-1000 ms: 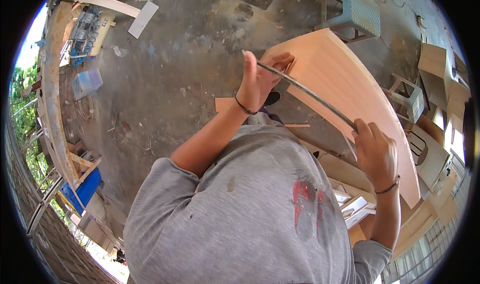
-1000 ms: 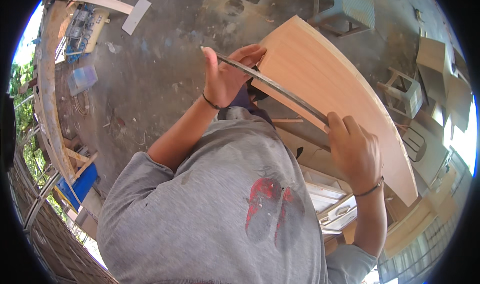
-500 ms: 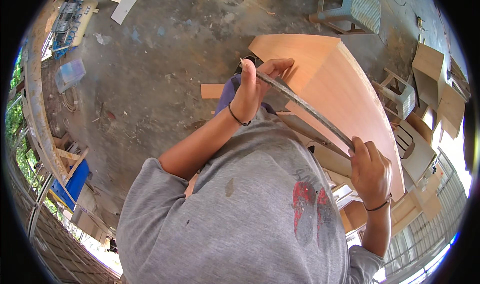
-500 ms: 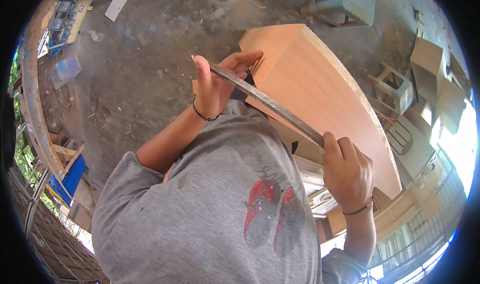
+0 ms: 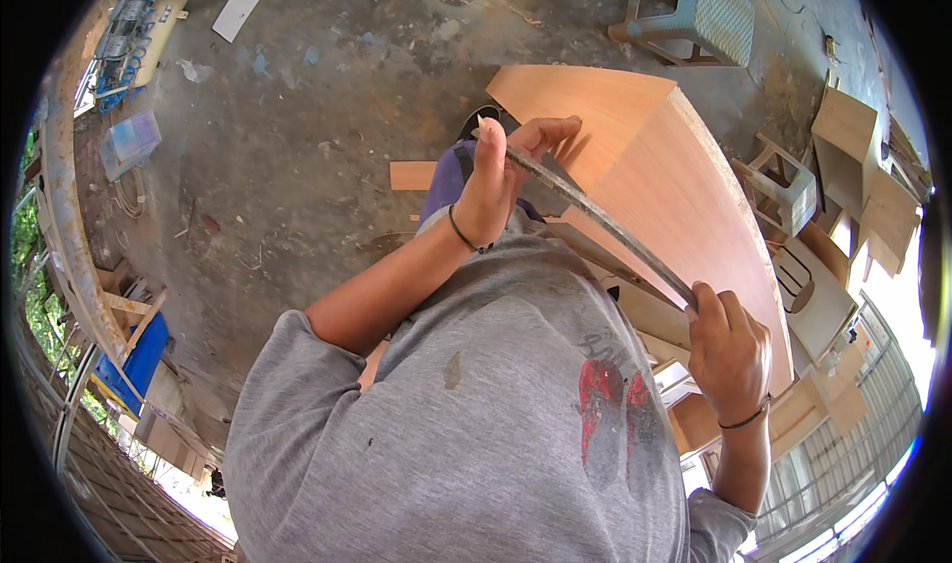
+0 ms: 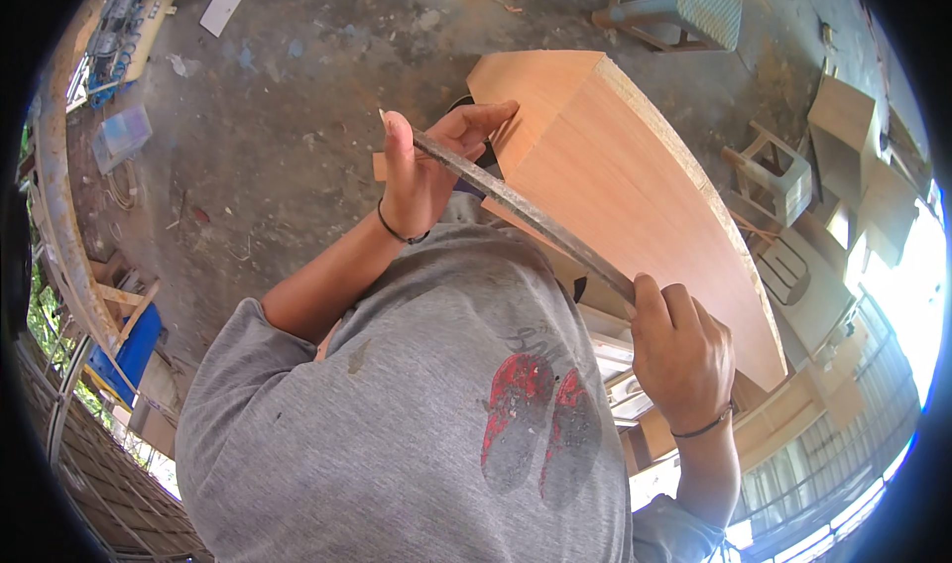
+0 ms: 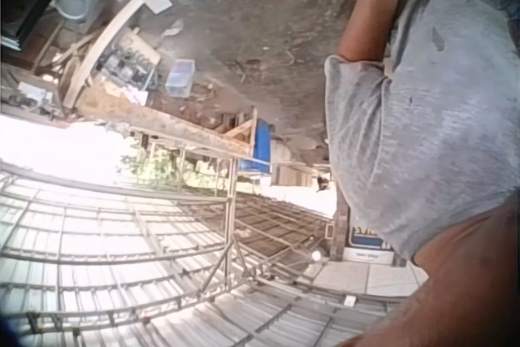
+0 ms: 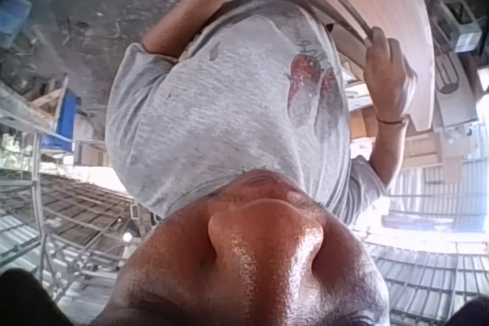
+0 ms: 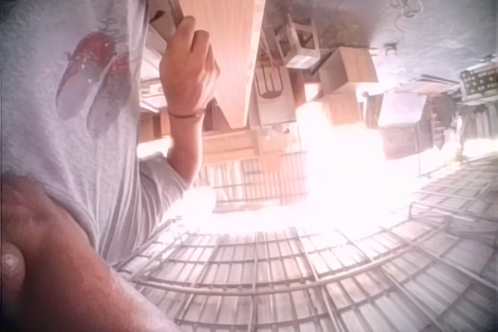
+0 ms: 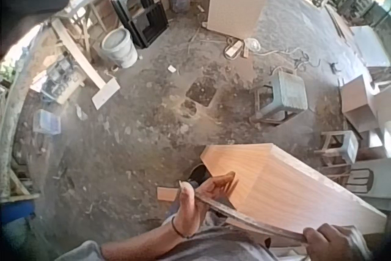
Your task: The person sands the edge of a curved wooden furniture piece using a hand saw and then switches to a small block of sandpaper to smooth the surface.
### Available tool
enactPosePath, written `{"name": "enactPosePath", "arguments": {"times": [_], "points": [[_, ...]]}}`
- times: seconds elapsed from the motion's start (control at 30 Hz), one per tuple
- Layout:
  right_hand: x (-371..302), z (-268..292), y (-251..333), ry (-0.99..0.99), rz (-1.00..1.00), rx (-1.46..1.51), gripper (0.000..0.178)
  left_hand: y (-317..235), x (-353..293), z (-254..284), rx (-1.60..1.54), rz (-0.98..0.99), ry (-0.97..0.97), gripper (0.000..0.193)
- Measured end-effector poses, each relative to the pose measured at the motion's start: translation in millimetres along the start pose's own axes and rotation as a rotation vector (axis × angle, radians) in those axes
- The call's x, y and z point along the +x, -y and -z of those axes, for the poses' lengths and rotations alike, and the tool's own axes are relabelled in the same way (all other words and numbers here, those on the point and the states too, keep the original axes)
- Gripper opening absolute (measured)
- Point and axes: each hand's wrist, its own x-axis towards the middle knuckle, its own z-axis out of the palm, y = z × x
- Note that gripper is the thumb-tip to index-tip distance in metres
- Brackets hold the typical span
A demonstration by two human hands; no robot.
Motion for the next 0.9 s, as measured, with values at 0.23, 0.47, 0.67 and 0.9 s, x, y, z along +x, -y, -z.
{"name": "enactPosePath", "arguments": {"times": [0.23, 0.47, 0.67, 0.9], "points": [[1.5, 0.1, -1.1, 0.050, -0.023, 0.006, 0.029, 7.0, 5.9, 1.4, -0.088, -0.013, 0.001, 0.113], [7.1, 8.3, 4.9, 0.094, -0.072, -0.100, 0.015, 7.8, 18.3, 9.6, 0.050, -0.082, -0.046, 0.099], [16.3, 16.5, 8.3, 0.112, -0.085, -0.074, 0.011, 8.5, 27.4, 19.9, 0.211, -0.194, -0.002, 0.076], [22.6, -3.1, 4.6, 0.124, -0.071, -0.075, 0.013, 28.0, 31.8, 29.1, 0.071, -0.192, -0.023, 0.062]]}}
